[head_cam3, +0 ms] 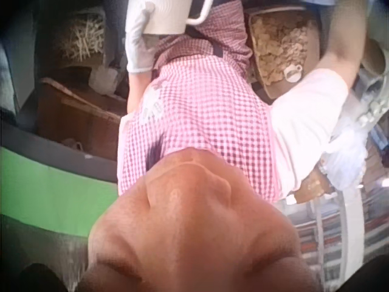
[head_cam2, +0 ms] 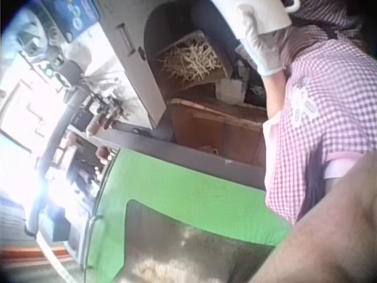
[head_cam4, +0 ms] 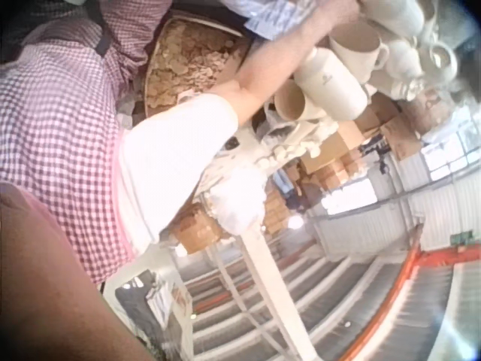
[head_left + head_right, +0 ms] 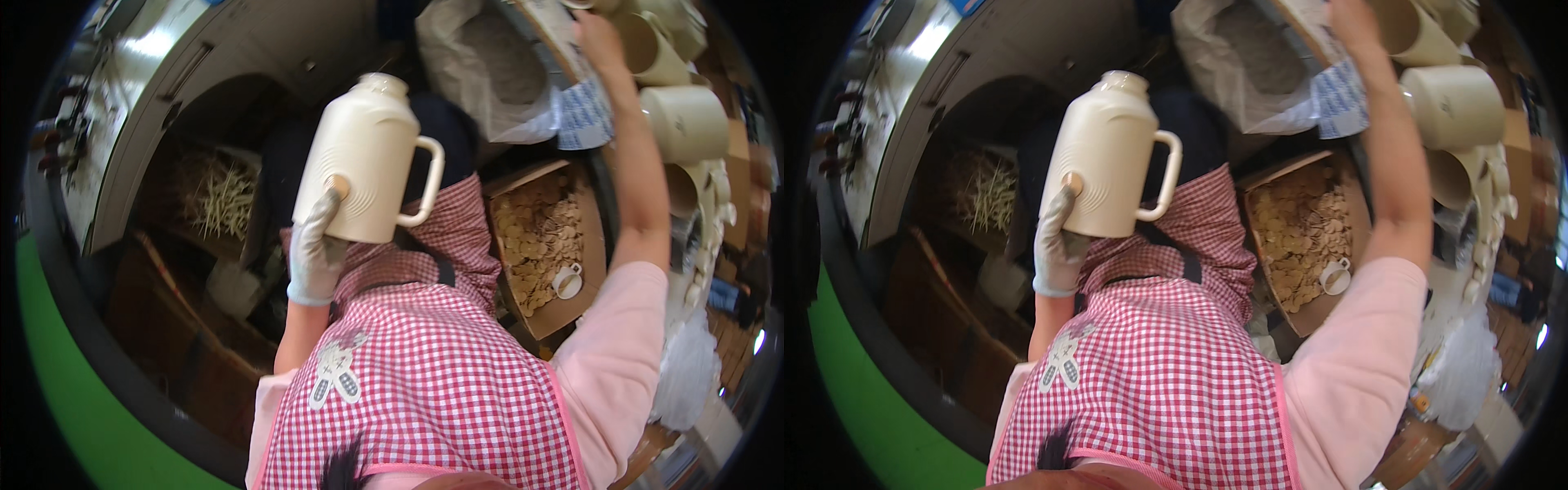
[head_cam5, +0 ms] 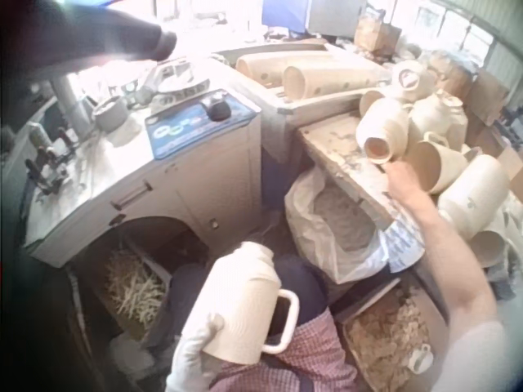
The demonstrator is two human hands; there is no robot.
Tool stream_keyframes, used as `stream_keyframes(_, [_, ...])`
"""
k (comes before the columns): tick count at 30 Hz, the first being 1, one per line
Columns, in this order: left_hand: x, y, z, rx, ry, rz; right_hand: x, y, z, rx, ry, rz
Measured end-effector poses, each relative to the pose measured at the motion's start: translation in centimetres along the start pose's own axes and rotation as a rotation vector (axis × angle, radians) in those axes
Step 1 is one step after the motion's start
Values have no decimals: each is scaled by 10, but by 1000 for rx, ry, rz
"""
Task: The person repeatedly picks up beige ceramic pitchers, smooths the rim and interior with a small tool, and applies a circular wooden disc to the exterior. They then place the finished pitchers onto a nearby shelf.
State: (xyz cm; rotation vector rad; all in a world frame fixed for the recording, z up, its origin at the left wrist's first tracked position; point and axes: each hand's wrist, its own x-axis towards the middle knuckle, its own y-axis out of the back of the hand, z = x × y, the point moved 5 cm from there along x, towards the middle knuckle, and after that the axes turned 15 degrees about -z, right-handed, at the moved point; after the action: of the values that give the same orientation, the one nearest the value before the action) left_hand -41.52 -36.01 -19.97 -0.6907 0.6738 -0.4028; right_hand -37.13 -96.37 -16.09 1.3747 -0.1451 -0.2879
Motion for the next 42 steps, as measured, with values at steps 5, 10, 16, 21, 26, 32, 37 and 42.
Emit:
stream_keyframes(5, [-3, -20, 10, 22, 6, -140, -37, 54, -60, 244, 20, 219])
stream_keyframes(10, [-4, -23, 7, 29, -4, -160, -165, 92, -228, 1815, 50, -370])
stream_keyframes(16, [-10, -6, 0, 242, -63, -240, -244, 94, -374, 1551, 252, -622])
stream_keyframes(21, [-16, -15, 1, 152, -158, -392, -251, 85, -380, 1493, 239, -568])
stream_keyframes(26, [-18, -15, -1, 184, -177, -393, -254, 86, -383, 1379, 300, -435])
stream_keyframes(32, [-28, -22, 9, 1370, -768, -370, -256, 88, -401, 648, 335, -269])
stream_keyframes(37, [-21, -17, 4, 344, -149, -248, -233, 92, -349, 1827, 280, -263])
stream_keyframes(42, [-43, -38, 27, 344, -169, -303, -196, 64, -263, 2059, -174, -196])
